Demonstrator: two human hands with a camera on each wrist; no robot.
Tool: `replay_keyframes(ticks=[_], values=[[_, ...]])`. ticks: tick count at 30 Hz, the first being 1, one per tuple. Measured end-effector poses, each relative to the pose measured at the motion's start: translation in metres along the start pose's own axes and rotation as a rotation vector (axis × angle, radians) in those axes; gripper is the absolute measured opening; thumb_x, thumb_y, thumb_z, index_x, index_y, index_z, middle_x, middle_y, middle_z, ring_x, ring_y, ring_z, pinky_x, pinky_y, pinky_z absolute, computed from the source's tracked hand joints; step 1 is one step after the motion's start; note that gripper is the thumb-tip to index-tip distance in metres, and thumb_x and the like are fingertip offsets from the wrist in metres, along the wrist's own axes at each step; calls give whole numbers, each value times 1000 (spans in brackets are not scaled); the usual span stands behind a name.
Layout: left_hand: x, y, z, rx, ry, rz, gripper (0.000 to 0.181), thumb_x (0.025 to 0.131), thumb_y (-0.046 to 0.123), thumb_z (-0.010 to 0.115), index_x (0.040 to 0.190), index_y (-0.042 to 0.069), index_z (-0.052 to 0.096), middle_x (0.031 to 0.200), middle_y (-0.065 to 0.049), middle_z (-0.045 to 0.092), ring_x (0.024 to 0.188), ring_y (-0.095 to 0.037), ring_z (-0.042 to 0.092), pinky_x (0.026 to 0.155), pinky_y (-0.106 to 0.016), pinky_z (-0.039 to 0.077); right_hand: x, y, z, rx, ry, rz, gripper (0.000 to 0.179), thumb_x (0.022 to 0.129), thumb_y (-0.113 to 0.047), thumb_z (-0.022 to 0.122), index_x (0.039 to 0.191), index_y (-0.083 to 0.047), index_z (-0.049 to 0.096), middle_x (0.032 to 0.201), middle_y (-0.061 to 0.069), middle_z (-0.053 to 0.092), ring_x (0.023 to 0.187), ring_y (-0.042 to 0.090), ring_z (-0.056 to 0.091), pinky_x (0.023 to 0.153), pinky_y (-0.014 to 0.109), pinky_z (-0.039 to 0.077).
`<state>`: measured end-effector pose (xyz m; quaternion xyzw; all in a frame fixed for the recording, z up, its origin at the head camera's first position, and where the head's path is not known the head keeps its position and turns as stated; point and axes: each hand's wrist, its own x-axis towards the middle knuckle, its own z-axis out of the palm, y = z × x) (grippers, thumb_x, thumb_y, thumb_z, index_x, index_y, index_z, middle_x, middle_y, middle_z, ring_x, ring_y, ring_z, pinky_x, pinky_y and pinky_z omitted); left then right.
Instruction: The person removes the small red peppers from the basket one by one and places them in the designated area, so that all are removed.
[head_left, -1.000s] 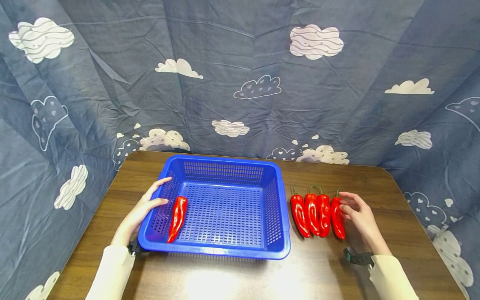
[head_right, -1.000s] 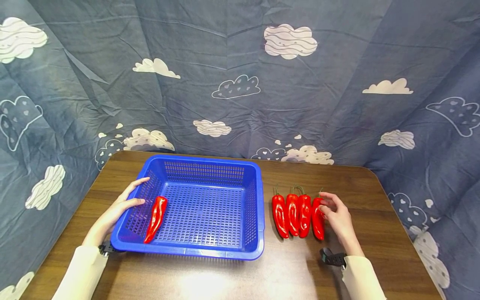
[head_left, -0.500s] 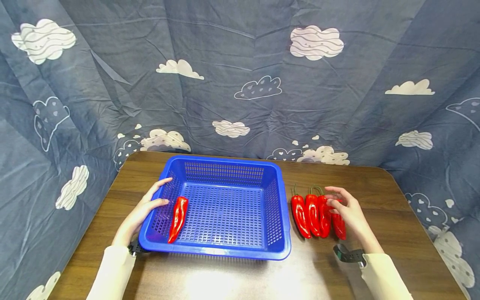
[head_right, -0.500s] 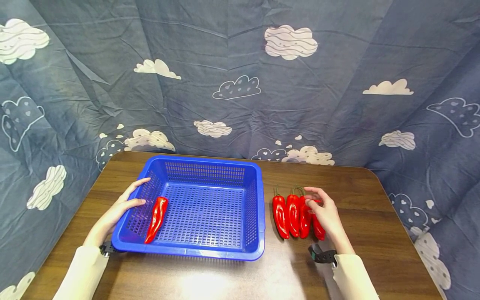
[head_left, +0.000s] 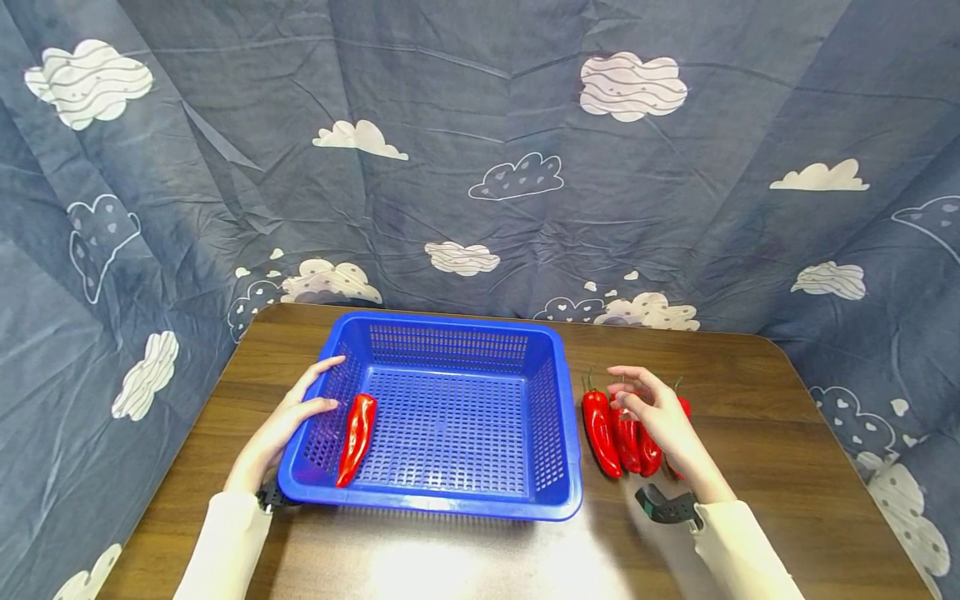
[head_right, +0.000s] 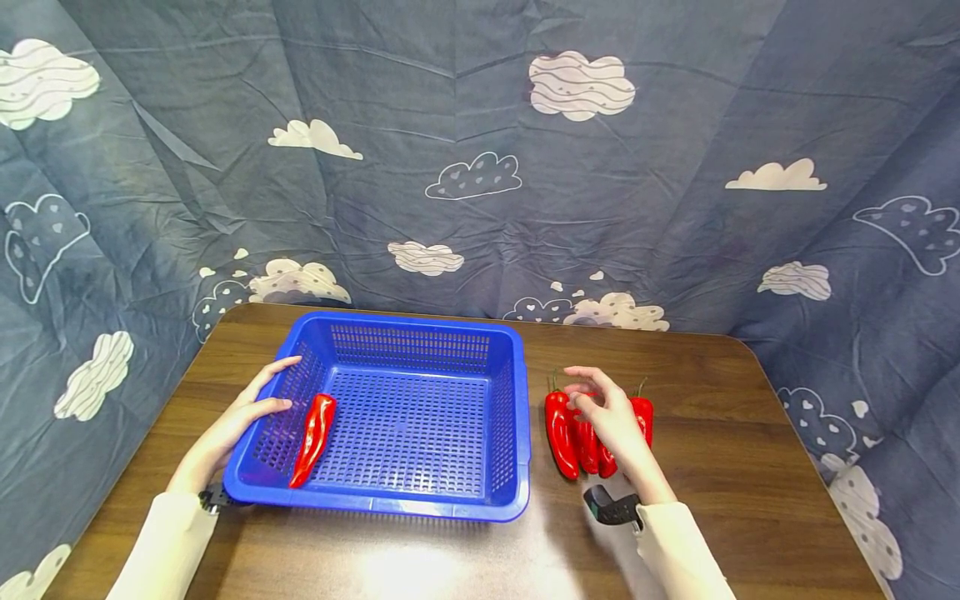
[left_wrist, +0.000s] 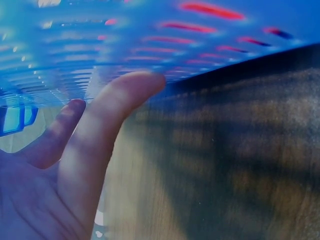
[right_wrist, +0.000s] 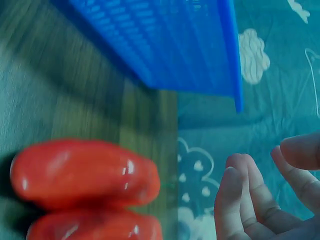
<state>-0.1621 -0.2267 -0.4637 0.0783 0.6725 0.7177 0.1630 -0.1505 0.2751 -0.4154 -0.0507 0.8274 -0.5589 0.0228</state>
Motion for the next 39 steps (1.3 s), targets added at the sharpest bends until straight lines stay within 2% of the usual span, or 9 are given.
replay_keyframes(ticks=[4,11,14,23,28,33,39], values=[[0,0,0,8,1,1,64,94,3,47,150,22,24,149,-23,20,119,-41,39,85,-48,47,1,-8,9,7,-35,-13,36,95,1,48,130,6,48,111,31,57,88,24,63,74,35,53],[0,0,-1,30,5,3,63,94,3,47,150,22,24,148,-24,21,118,-42,40,84,-48,48,6,-20,21,23,-69,-42,34,95,0,51,128,7,49,108,26,60,88,28,64,72,34,54],[0,0,0,23,4,1,64,94,3,47,150,22,24,148,-24,21,117,-41,41,84,-48,48,7,-24,25,41,-85,-46,33,95,1,50,127,8,49,108,29,59,89,30,64,72,35,55],[0,0,0,10,4,-3,64,94,3,47,150,23,24,148,-24,22,118,-41,41,85,-48,48,11,-33,38,119,-157,-61,33,95,3,47,127,11,47,107,32,57,87,27,64,73,33,55],[-1,0,0,6,8,-11,63,94,4,47,150,24,25,148,-22,21,119,-40,40,85,-48,48,16,-37,47,122,-177,-44,33,95,2,48,128,9,48,108,33,56,89,34,64,73,33,55],[0,0,0,13,3,-2,63,94,4,47,150,24,25,148,-24,21,119,-41,40,86,-48,47,19,-42,56,122,-197,-41,33,96,2,48,128,8,48,105,28,58,91,40,62,74,36,55],[0,0,0,15,5,-2,64,94,3,47,150,24,25,148,-23,21,120,-43,38,87,-48,47,24,-48,68,116,-224,-60,32,94,3,49,126,7,50,100,19,60,84,26,64,73,40,55]])
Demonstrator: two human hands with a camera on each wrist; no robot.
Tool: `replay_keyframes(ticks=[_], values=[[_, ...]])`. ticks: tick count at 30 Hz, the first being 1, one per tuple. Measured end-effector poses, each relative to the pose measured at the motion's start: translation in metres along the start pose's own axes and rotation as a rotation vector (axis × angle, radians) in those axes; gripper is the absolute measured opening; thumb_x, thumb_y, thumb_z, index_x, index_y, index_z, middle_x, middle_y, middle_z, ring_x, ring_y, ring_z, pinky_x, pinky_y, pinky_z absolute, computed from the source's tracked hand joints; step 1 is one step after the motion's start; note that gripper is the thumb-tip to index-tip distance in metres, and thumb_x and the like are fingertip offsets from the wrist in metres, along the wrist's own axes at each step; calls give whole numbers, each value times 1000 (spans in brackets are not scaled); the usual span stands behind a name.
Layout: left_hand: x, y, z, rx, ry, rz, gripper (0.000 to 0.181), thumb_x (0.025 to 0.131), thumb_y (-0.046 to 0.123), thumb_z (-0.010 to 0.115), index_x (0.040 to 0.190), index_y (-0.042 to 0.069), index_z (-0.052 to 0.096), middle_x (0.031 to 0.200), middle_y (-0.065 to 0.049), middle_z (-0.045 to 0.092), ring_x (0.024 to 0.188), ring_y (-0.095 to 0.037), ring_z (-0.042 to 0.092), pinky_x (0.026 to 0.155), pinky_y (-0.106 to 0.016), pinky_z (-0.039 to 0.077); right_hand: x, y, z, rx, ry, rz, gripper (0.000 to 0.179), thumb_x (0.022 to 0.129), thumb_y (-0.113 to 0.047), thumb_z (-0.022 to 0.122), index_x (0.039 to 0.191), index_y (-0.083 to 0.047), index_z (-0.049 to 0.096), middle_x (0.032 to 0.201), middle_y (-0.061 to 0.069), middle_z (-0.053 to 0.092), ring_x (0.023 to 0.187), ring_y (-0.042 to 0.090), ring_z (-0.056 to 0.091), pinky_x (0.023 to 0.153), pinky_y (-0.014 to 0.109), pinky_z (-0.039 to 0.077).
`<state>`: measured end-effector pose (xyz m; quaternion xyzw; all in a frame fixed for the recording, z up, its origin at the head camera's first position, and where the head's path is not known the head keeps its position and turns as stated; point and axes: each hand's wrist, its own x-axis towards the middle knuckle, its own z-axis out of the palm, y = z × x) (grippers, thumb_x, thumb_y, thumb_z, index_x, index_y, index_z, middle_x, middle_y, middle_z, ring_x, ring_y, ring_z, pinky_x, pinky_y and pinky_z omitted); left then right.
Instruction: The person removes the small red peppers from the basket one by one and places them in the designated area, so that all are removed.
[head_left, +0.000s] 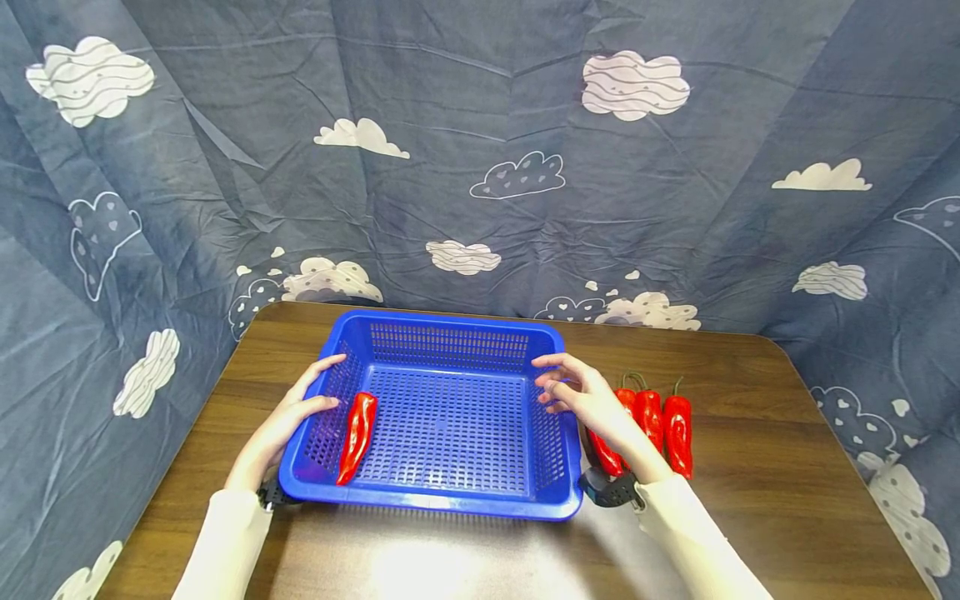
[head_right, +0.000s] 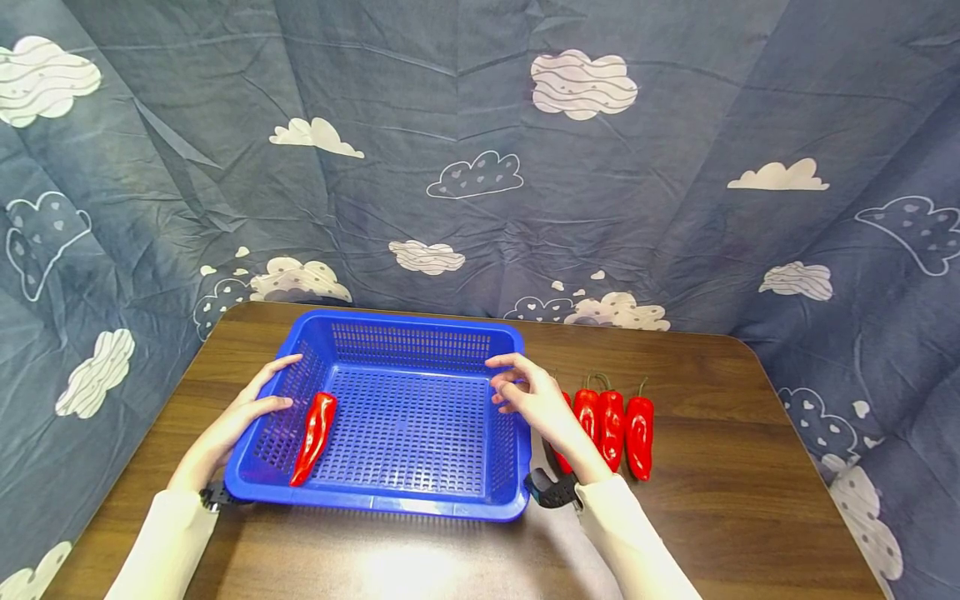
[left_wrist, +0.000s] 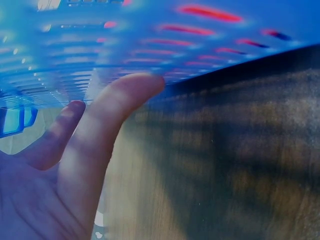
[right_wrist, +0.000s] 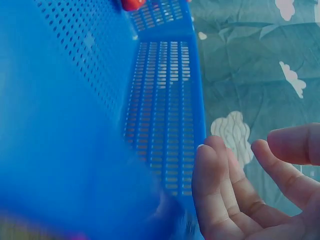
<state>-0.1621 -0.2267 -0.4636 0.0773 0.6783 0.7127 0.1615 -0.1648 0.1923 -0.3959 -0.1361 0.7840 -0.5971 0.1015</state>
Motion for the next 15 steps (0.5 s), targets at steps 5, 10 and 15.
replay_keyframes(ticks=[5,10,15], values=[[0,0,0,2,2,1,64,94,3,47,150,23,25,148,-23,21,120,-43,38,86,-49,47,7,-2,9,-36,-24,-10,32,93,3,50,125,5,52,101,19,61,85,29,64,72,41,55],[1,0,-1,-3,-1,5,64,94,3,47,150,23,25,147,-24,22,117,-42,41,85,-49,48,12,-6,20,-59,-39,-11,31,93,0,51,125,2,54,101,17,62,86,30,63,73,42,55],[0,0,-1,-8,-4,8,64,94,2,46,150,23,25,146,-25,23,116,-41,43,85,-49,48,17,-8,31,-63,-55,-32,30,94,-1,51,123,2,55,100,17,62,87,38,62,74,46,55]])
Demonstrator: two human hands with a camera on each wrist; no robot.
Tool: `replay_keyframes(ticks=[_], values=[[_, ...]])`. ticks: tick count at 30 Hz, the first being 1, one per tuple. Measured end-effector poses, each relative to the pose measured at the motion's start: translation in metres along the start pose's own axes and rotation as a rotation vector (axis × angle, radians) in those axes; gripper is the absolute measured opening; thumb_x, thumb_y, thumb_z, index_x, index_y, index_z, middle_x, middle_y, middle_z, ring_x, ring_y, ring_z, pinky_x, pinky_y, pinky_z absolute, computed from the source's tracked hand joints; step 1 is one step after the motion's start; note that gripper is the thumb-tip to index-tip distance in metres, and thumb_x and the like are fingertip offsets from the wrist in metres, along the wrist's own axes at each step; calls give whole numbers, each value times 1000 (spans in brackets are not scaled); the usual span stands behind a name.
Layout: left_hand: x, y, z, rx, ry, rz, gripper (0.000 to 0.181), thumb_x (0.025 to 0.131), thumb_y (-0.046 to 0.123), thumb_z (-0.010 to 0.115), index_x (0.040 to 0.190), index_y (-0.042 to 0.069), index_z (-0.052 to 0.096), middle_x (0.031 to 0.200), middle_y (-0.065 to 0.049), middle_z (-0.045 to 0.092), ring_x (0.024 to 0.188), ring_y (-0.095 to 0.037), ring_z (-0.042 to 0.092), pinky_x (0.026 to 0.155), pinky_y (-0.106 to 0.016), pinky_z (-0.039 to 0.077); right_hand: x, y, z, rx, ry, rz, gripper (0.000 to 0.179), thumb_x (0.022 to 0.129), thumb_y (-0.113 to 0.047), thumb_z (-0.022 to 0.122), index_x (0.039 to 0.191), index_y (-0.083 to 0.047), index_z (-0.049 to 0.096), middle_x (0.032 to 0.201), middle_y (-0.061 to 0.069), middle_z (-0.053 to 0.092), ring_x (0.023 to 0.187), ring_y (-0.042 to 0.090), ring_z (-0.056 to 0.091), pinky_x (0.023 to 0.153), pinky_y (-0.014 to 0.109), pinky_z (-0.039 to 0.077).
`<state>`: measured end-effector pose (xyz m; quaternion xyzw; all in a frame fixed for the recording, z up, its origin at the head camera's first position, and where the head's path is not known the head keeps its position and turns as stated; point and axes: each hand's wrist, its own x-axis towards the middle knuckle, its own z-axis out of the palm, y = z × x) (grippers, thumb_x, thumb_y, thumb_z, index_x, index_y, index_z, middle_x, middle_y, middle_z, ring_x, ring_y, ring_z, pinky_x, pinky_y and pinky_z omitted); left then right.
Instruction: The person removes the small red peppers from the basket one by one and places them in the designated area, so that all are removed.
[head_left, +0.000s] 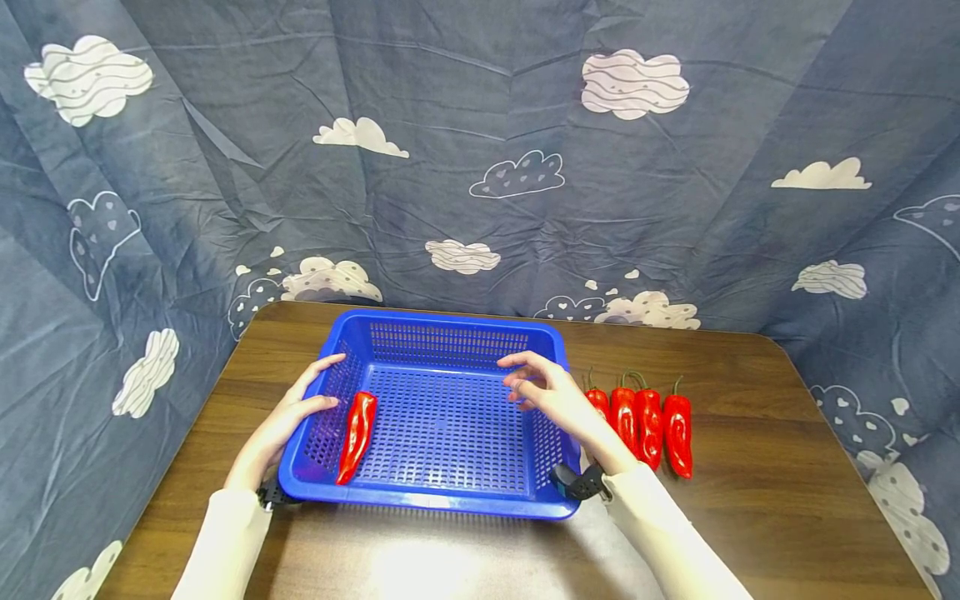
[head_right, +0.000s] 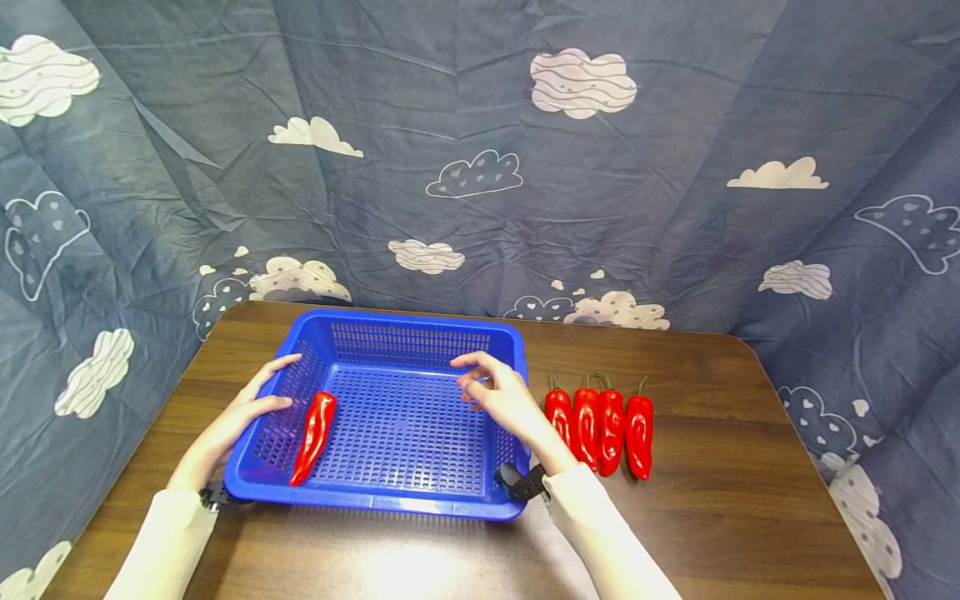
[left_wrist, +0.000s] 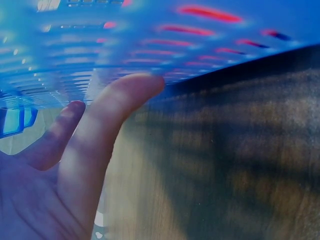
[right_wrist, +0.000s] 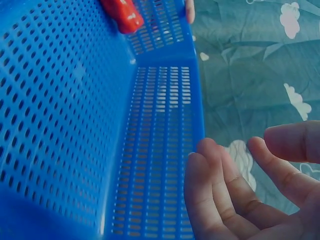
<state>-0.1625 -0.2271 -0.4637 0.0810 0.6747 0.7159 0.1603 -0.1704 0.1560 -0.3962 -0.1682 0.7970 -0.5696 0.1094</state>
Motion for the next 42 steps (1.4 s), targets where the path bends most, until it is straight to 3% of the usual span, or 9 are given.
replay_keyframes(ticks=[9,16,22,34,42], values=[[-1,1,0,8,3,-1,63,94,4,47,150,22,25,148,-24,21,119,-40,41,85,-49,48,9,-2,19,-25,-37,-4,27,94,-2,52,120,-2,59,102,23,63,88,42,61,74,45,54],[-1,1,1,6,3,-6,63,94,4,47,150,23,24,148,-24,22,117,-39,43,85,-48,48,17,-3,33,-42,-65,-8,26,93,-5,54,118,-2,60,93,17,64,86,41,62,73,43,55],[-1,1,1,0,-2,-6,63,95,4,47,150,23,24,148,-24,21,118,-39,42,85,-49,48,23,-3,43,-34,-91,-16,24,93,-6,56,117,-1,60,87,10,65,85,42,62,72,47,54],[-1,0,-1,-19,-4,-13,63,94,3,46,150,23,24,146,-25,23,113,-37,47,82,-51,49,35,-8,67,-65,-138,3,31,88,2,50,118,0,61,92,19,65,85,41,62,71,50,53],[-1,0,1,-21,-8,-5,64,94,2,46,150,23,24,146,-26,23,115,-39,44,84,-50,49,42,-9,85,-103,-188,16,29,89,0,52,116,-1,62,95,23,65,85,36,64,69,44,55]])
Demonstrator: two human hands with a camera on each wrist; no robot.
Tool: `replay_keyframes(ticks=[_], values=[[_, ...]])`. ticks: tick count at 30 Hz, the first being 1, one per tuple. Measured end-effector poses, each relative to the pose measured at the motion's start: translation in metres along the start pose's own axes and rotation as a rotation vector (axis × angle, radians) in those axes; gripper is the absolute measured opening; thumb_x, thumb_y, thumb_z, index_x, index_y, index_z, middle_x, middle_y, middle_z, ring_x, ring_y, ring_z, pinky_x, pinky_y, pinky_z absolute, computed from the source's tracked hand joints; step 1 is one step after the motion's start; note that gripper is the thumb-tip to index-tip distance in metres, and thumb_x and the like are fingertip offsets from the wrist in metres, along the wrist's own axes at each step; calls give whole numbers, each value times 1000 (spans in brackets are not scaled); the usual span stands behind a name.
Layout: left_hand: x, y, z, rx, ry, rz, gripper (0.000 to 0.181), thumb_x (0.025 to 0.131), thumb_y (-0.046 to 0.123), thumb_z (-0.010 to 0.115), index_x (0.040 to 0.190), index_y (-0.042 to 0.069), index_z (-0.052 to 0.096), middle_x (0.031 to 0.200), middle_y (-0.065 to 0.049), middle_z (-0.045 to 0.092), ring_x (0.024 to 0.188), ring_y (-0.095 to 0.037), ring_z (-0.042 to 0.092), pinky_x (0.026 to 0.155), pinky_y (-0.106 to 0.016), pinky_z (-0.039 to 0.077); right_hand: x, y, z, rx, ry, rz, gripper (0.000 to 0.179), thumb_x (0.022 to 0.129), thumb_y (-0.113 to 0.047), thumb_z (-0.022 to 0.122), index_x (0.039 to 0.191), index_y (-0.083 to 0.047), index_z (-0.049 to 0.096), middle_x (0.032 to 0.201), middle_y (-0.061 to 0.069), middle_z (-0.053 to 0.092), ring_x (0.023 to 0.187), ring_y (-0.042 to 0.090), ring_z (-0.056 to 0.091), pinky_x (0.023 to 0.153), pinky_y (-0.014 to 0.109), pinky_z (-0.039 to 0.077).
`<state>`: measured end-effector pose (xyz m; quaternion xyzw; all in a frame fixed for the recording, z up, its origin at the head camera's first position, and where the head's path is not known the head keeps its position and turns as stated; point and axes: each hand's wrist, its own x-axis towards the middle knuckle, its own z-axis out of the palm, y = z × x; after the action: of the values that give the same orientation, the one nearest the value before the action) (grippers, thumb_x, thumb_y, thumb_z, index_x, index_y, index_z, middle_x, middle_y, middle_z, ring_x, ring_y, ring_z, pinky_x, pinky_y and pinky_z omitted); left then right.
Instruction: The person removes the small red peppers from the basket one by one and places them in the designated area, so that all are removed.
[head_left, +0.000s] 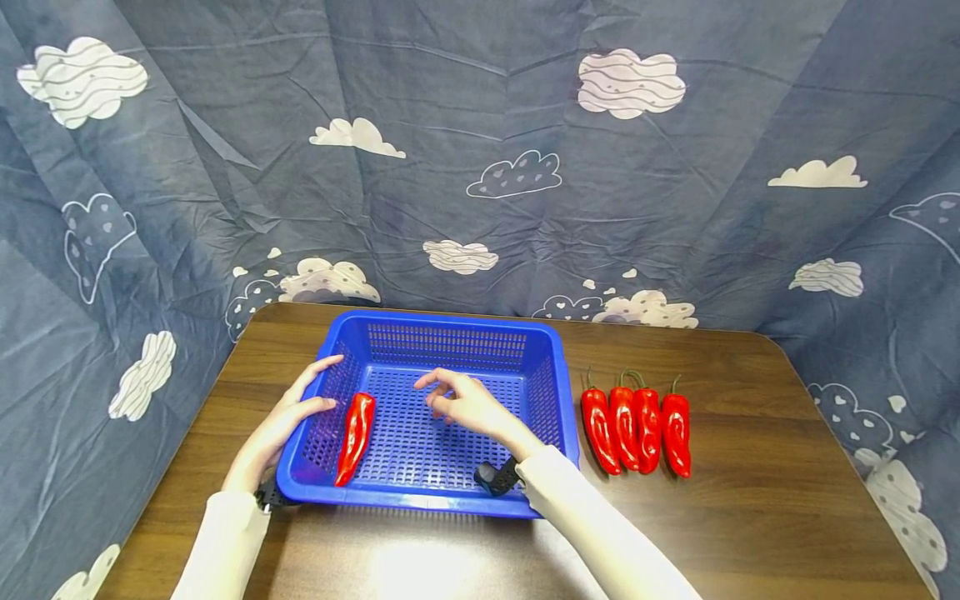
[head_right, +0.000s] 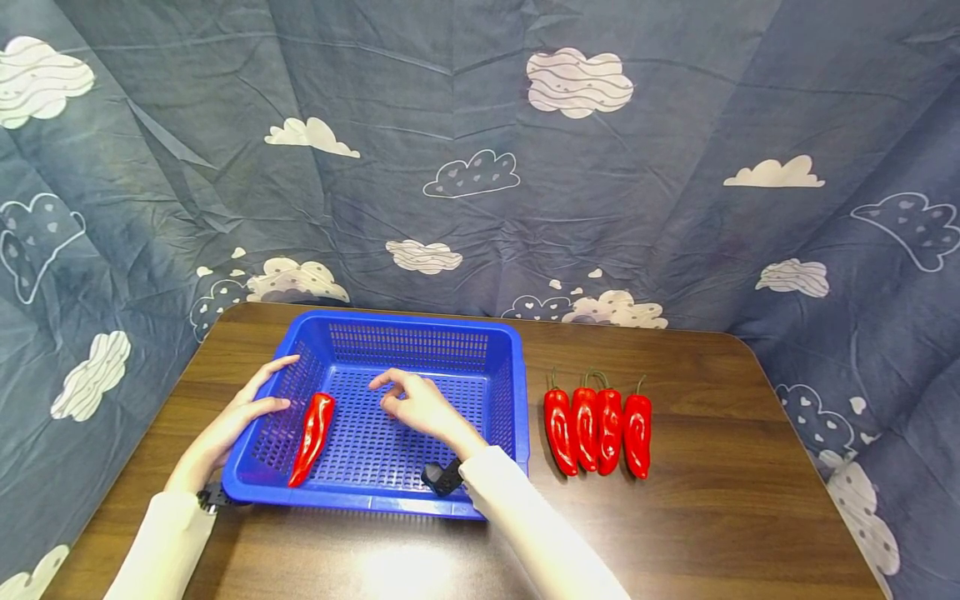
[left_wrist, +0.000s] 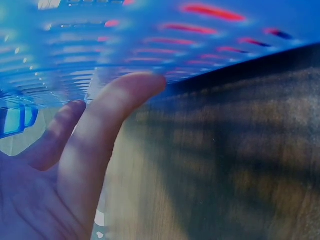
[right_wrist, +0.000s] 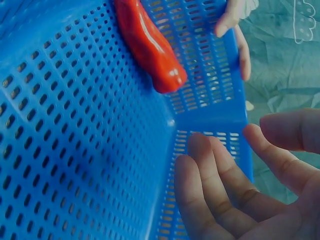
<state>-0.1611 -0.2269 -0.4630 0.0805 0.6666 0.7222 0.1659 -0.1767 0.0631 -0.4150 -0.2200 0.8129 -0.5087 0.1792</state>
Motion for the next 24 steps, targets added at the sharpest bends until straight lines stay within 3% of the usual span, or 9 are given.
replay_keyframes(ticks=[5,10,13,19,24], values=[[0,0,0,-11,-2,-1,64,94,3,46,150,24,24,146,-26,22,115,-39,45,84,-50,48,5,-1,8,-22,-19,-7,29,89,1,51,116,0,61,95,23,65,83,34,65,66,39,55],[0,0,-1,-3,-1,-2,64,94,3,46,150,24,24,147,-26,22,115,-40,44,83,-51,48,10,1,15,-62,-58,-19,32,87,1,52,118,1,61,92,21,65,72,13,60,58,23,49],[0,-1,-2,3,0,-2,64,94,3,46,150,24,24,146,-26,22,115,-40,44,83,-51,48,13,2,19,-84,-90,-25,33,87,0,53,119,-1,61,90,18,65,68,7,54,57,20,47],[0,-1,-2,6,-5,12,63,94,2,46,150,22,24,145,-27,23,114,-38,46,83,-50,49,19,0,25,-148,-141,-40,33,87,-2,57,120,-4,61,89,7,66,70,7,55,60,20,45],[0,-1,-1,17,-9,19,63,95,2,46,150,20,23,145,-27,23,116,-39,44,84,-49,49,23,0,30,-192,-179,-47,35,86,-3,60,121,-5,60,90,7,67,78,14,58,68,22,44]])
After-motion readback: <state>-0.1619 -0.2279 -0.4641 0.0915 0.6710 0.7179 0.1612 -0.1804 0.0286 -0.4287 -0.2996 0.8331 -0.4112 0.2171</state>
